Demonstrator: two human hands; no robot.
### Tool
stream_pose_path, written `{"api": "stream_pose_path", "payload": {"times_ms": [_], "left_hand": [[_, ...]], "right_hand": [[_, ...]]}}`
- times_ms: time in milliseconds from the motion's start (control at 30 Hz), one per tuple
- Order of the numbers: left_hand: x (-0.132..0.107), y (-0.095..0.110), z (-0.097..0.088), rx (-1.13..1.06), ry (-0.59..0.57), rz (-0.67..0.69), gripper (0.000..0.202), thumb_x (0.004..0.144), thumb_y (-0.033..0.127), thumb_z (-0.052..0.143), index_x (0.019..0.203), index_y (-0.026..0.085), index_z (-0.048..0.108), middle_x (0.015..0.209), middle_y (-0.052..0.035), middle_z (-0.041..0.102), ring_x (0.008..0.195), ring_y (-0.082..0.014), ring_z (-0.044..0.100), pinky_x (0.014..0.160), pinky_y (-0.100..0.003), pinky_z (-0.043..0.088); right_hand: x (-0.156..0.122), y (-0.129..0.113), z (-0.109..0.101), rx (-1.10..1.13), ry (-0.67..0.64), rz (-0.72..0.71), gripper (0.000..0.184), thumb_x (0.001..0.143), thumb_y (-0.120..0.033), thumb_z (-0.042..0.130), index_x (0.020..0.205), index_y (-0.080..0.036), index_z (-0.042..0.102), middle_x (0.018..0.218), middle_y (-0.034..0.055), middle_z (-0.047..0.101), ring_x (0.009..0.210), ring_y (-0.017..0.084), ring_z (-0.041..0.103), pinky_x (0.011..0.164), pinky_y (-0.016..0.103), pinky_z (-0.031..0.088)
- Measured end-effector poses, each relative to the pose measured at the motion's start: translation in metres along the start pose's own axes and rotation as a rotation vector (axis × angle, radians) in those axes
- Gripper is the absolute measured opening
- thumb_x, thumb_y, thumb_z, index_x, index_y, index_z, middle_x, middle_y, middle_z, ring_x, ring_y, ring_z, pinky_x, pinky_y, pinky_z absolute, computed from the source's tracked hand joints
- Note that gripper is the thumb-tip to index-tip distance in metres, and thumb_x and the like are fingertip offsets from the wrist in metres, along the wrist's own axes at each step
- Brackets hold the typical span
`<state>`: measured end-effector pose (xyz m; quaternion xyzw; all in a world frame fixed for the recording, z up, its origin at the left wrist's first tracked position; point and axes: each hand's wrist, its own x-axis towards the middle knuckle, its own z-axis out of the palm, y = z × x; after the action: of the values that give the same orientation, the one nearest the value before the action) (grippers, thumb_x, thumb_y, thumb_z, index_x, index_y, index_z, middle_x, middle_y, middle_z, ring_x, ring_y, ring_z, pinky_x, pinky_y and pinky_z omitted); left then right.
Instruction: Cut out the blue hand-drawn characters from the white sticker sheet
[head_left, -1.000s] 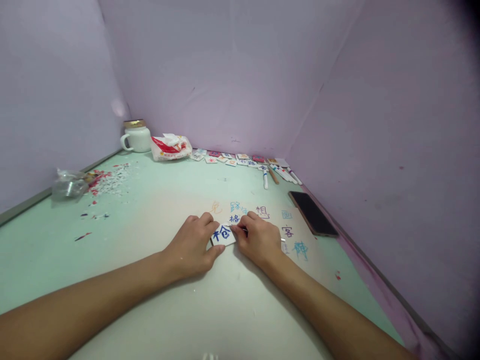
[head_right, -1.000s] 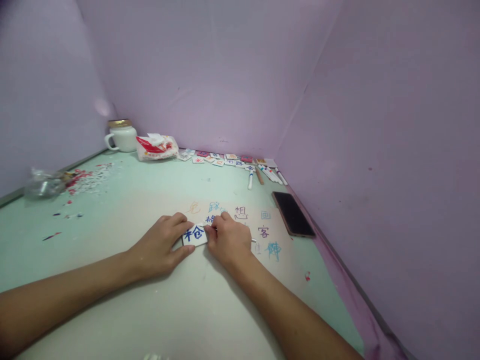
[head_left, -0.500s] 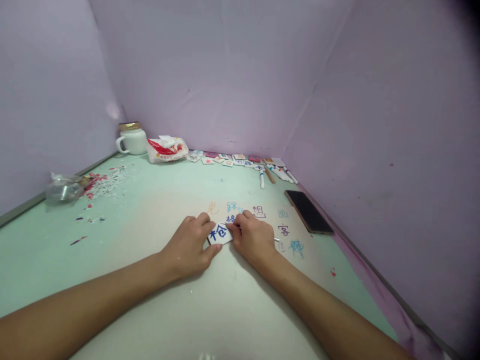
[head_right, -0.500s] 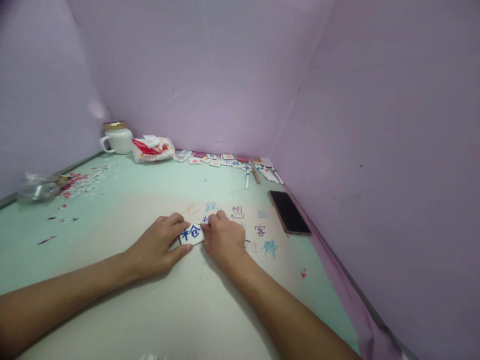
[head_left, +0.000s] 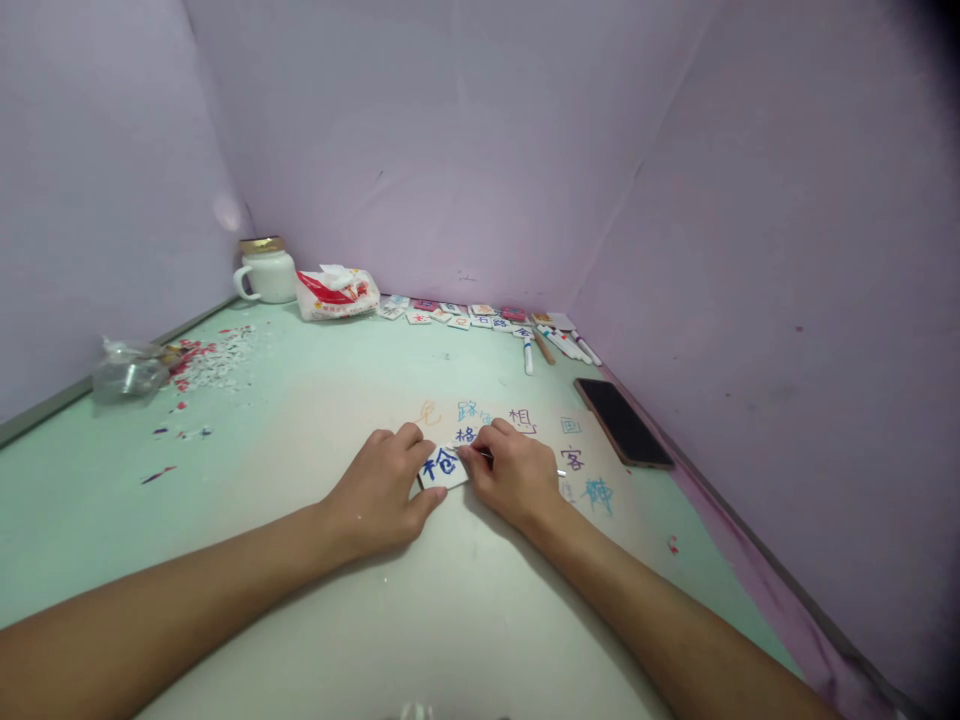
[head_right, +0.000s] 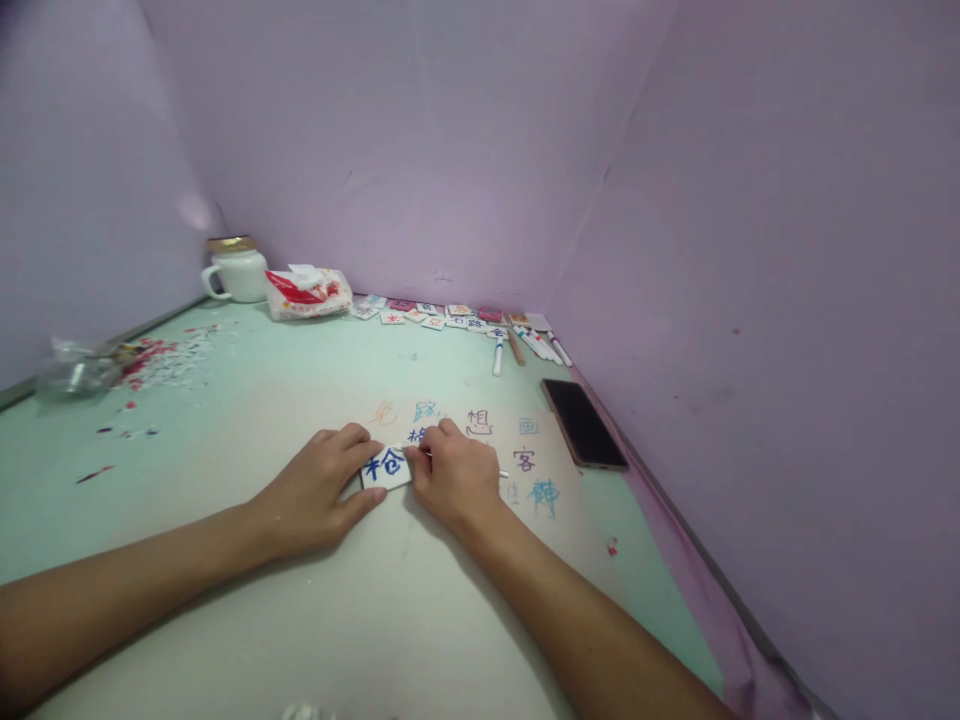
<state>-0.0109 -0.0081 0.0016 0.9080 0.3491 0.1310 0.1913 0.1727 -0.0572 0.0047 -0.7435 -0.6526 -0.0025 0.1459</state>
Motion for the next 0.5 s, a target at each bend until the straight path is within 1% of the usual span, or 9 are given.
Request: {"api": "stream_pose_path", "payload": {"times_ms": [133, 300, 500], "left_hand": [[0.0000, 0.0008, -0.0007, 0.010, -0.006, -0.004, 0.034, 0.088, 0.037, 0.053, 0.108, 0.014, 0.067, 0.107, -0.0139, 0.059, 0.094, -0.0279, 0.057, 0.093, -0.051, 0.046], [-0.0006, -0.0004, 0.0001, 0.000, 0.012, 0.013, 0.031, 0.088, 0.038, 0.054, 0.107, 0.017, 0.067, 0.105, -0.0120, 0.060, 0.093, -0.0269, 0.058, 0.091, -0.049, 0.047], [0.0010, 0.0028, -0.0029, -0.010, -0.009, -0.007, 0.030, 0.087, 0.035, 0.054, 0.103, 0.014, 0.068, 0.104, -0.0126, 0.060, 0.092, -0.0278, 0.057, 0.093, -0.050, 0.046]], "right_hand": [[-0.0025, -0.0005, -0.0003, -0.002, -0.011, -0.003, 0.024, 0.094, -0.038, 0.057, 0.088, -0.022, 0.074, 0.092, 0.0017, 0.071, 0.064, 0.014, 0.057, 0.056, 0.030, 0.023], [-0.0011, -0.0019, 0.0002, -0.037, -0.011, 0.001, 0.025, 0.094, -0.038, 0.057, 0.088, -0.022, 0.074, 0.092, 0.0021, 0.071, 0.062, 0.013, 0.056, 0.055, 0.030, 0.022], [-0.0004, -0.0040, 0.0019, -0.093, -0.014, 0.006, 0.028, 0.097, -0.039, 0.053, 0.092, -0.022, 0.074, 0.094, 0.0032, 0.070, 0.062, 0.014, 0.057, 0.053, 0.031, 0.021]]}}
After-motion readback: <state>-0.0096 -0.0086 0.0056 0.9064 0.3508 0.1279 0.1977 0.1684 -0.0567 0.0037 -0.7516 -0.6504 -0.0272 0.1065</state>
